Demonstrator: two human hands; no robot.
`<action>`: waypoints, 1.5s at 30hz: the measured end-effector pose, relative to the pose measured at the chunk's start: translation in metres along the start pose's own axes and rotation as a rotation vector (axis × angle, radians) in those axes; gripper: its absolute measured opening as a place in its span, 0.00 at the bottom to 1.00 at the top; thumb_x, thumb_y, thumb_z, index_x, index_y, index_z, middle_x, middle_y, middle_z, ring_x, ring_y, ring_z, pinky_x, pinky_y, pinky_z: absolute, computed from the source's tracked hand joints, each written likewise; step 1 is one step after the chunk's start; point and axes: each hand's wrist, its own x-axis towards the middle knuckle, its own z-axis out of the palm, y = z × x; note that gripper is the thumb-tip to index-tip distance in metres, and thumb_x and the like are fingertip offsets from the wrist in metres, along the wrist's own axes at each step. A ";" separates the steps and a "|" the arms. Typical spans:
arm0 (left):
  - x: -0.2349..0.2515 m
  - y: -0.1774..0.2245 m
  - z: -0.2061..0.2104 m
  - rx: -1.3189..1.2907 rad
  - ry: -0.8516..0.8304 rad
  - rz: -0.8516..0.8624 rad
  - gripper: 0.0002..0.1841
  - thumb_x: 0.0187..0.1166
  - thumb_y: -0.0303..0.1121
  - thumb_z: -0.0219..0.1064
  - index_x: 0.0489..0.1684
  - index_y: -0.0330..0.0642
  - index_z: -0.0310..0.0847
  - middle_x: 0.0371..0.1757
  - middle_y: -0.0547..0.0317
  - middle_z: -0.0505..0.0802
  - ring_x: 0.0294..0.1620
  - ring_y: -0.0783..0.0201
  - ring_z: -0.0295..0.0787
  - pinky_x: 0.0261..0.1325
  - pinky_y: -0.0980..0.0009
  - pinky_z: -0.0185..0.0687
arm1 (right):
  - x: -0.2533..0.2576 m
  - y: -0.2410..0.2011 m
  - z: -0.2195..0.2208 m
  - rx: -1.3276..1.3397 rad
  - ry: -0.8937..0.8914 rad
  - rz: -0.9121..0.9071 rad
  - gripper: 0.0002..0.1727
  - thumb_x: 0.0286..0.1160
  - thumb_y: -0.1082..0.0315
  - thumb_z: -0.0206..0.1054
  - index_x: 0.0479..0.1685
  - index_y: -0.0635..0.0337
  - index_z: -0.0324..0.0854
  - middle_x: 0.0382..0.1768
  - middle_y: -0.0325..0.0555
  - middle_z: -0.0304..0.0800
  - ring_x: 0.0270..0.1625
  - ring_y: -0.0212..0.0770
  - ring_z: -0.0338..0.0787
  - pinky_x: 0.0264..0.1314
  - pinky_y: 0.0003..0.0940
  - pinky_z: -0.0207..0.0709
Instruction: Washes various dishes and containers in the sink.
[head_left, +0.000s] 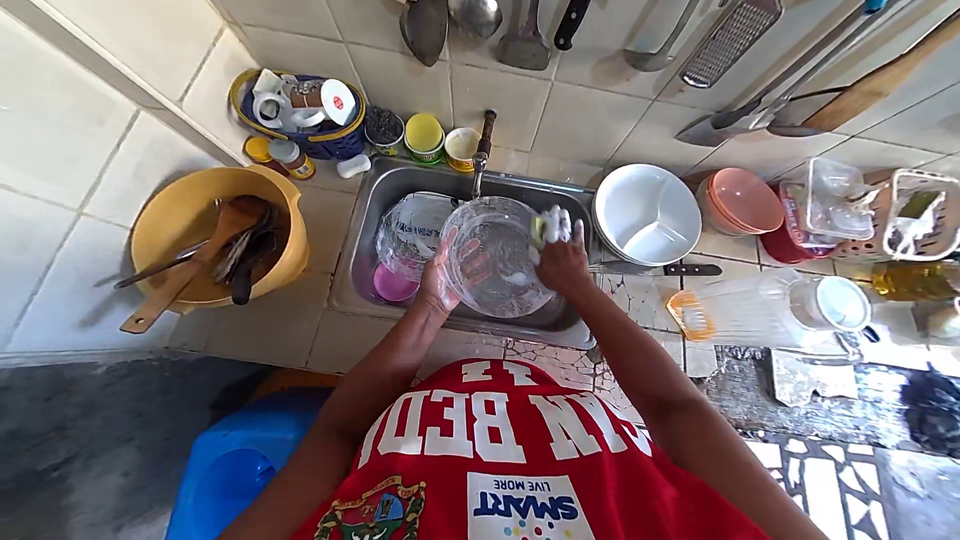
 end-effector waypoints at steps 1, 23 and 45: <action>0.003 0.002 -0.003 -0.006 0.032 0.025 0.29 0.95 0.55 0.30 0.93 0.64 0.50 0.80 0.47 0.79 0.72 0.43 0.83 0.66 0.41 0.82 | -0.020 -0.004 0.001 0.012 -0.031 0.004 0.45 0.80 0.48 0.61 0.89 0.73 0.55 0.87 0.75 0.58 0.92 0.70 0.55 0.93 0.72 0.36; 0.020 -0.015 0.010 0.047 0.083 0.026 0.28 0.95 0.53 0.37 0.91 0.58 0.55 0.74 0.53 0.85 0.60 0.58 0.90 0.57 0.59 0.88 | -0.061 -0.083 0.004 0.340 -0.480 -0.178 0.31 0.91 0.54 0.51 0.81 0.70 0.71 0.81 0.68 0.74 0.90 0.63 0.63 0.95 0.67 0.30; -0.015 -0.025 0.007 0.058 0.303 -0.044 0.25 0.94 0.52 0.43 0.70 0.45 0.75 0.54 0.51 0.91 0.52 0.58 0.89 0.53 0.57 0.87 | 0.013 -0.105 0.031 0.436 -0.371 -0.237 0.26 0.76 0.66 0.70 0.71 0.73 0.78 0.70 0.71 0.82 0.78 0.67 0.78 0.83 0.65 0.66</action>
